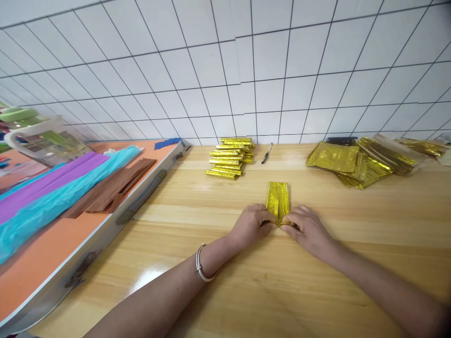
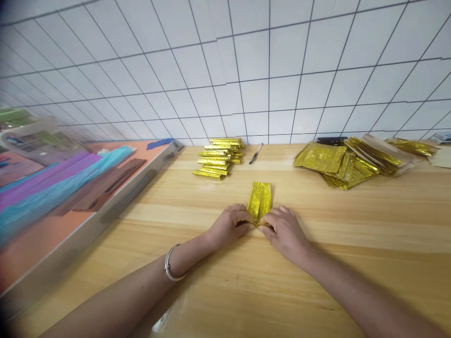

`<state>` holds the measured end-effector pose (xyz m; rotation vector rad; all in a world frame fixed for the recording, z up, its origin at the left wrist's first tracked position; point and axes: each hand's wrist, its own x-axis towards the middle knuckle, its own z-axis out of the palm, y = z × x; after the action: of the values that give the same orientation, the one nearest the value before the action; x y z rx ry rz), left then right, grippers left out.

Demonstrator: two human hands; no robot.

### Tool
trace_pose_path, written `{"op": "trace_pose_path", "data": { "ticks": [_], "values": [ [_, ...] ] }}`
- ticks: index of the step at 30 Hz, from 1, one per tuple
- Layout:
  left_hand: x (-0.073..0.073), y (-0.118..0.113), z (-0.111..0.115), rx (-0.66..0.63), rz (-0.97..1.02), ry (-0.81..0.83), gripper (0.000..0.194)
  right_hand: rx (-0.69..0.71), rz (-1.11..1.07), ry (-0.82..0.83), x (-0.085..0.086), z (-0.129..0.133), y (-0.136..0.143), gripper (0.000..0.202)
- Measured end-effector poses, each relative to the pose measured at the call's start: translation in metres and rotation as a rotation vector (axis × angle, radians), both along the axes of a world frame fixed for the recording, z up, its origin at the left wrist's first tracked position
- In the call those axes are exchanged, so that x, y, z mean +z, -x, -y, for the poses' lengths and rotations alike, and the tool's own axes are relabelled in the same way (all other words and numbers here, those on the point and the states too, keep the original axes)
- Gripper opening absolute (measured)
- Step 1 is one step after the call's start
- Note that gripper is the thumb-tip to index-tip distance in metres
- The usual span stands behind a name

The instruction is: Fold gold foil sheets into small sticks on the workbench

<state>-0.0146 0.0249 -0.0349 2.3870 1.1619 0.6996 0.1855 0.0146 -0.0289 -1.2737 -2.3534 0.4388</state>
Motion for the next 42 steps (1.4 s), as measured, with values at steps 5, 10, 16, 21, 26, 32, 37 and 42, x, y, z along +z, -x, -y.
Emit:
{"op": "trace_pose_path", "data": {
  "ticks": [5, 10, 16, 21, 26, 32, 37, 42],
  "values": [
    [0.001, 0.0, -0.001, -0.022, 0.0, 0.018, 0.007, 0.017, 0.013, 0.019, 0.0, -0.004, 0.0, 0.015],
    [0.002, -0.001, -0.001, -0.027, 0.002, 0.015, 0.005, 0.029, -0.006, 0.011, -0.001, -0.005, 0.0, 0.013],
    [0.004, 0.002, -0.002, -0.038, 0.034, 0.069, 0.004, 0.018, -0.041, 0.017, -0.003, -0.004, -0.003, 0.018],
    [0.005, 0.005, -0.004, -0.112, 0.027, 0.061, 0.007, 0.049, -0.038, 0.033, -0.002, -0.006, -0.004, 0.017],
    [0.008, 0.003, -0.001, -0.057, -0.042, 0.018, 0.01, 0.025, -0.016, 0.051, 0.0, -0.007, -0.002, 0.018],
    [0.007, -0.001, -0.001, -0.011, -0.072, 0.02, 0.01, 0.01, -0.033, 0.058, 0.001, -0.008, -0.001, 0.016],
    [0.008, -0.002, -0.002, 0.029, -0.062, 0.027, 0.004, -0.018, -0.026, 0.111, 0.002, -0.012, 0.0, 0.014],
    [0.011, -0.002, -0.002, 0.031, -0.055, 0.061, 0.007, -0.029, 0.002, 0.192, 0.005, -0.018, 0.001, 0.012]
  ]
}}
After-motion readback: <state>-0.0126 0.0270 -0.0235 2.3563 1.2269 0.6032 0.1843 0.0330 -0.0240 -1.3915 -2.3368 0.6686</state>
